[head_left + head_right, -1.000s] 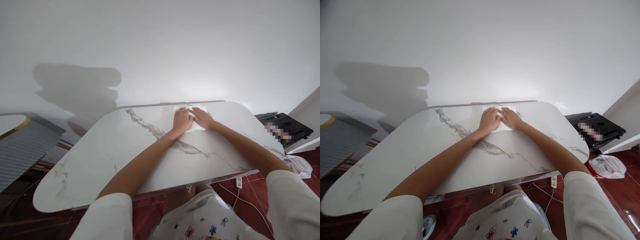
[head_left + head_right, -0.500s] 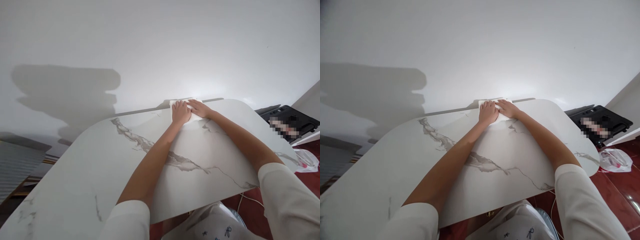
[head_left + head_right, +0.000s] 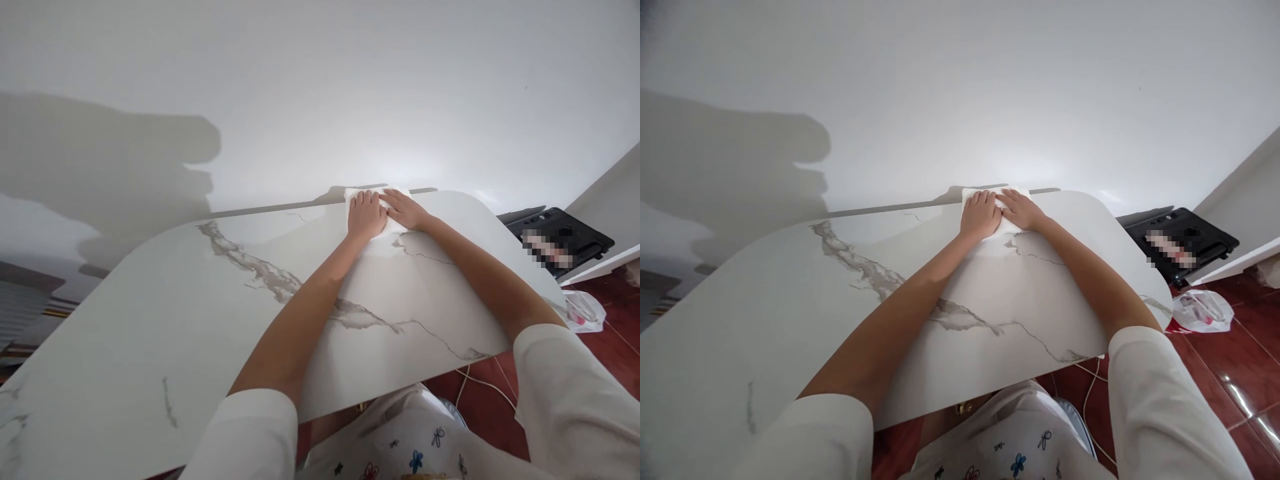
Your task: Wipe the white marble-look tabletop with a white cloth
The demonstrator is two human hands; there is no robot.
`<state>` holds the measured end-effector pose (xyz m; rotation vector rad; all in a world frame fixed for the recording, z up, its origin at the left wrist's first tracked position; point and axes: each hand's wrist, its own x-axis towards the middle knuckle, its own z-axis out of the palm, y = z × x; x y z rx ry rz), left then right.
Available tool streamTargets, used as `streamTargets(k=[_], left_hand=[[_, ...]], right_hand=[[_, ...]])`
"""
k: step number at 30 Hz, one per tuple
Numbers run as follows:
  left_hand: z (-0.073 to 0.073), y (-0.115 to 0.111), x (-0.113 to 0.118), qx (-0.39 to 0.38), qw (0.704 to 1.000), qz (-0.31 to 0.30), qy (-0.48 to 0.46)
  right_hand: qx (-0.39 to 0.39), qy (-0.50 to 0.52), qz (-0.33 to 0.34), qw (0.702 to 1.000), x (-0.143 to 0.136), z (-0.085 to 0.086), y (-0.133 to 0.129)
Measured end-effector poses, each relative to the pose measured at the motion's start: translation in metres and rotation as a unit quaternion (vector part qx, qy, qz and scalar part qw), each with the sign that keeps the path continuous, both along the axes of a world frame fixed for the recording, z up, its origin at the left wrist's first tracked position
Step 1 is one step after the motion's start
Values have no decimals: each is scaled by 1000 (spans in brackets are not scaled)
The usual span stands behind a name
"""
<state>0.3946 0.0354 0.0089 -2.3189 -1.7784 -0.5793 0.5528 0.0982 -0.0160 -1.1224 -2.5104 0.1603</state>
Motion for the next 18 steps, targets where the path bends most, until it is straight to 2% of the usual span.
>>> streamTargets(k=[11,18], left_hand=[[1,-73,-2,-4,1000,-23,-6],[-2,-132,-8,-2,999,-45,6]], right_hand=[[0,-26,-6,1000,0,10,-89],[5,-49,-10,999,-1,15,-161]])
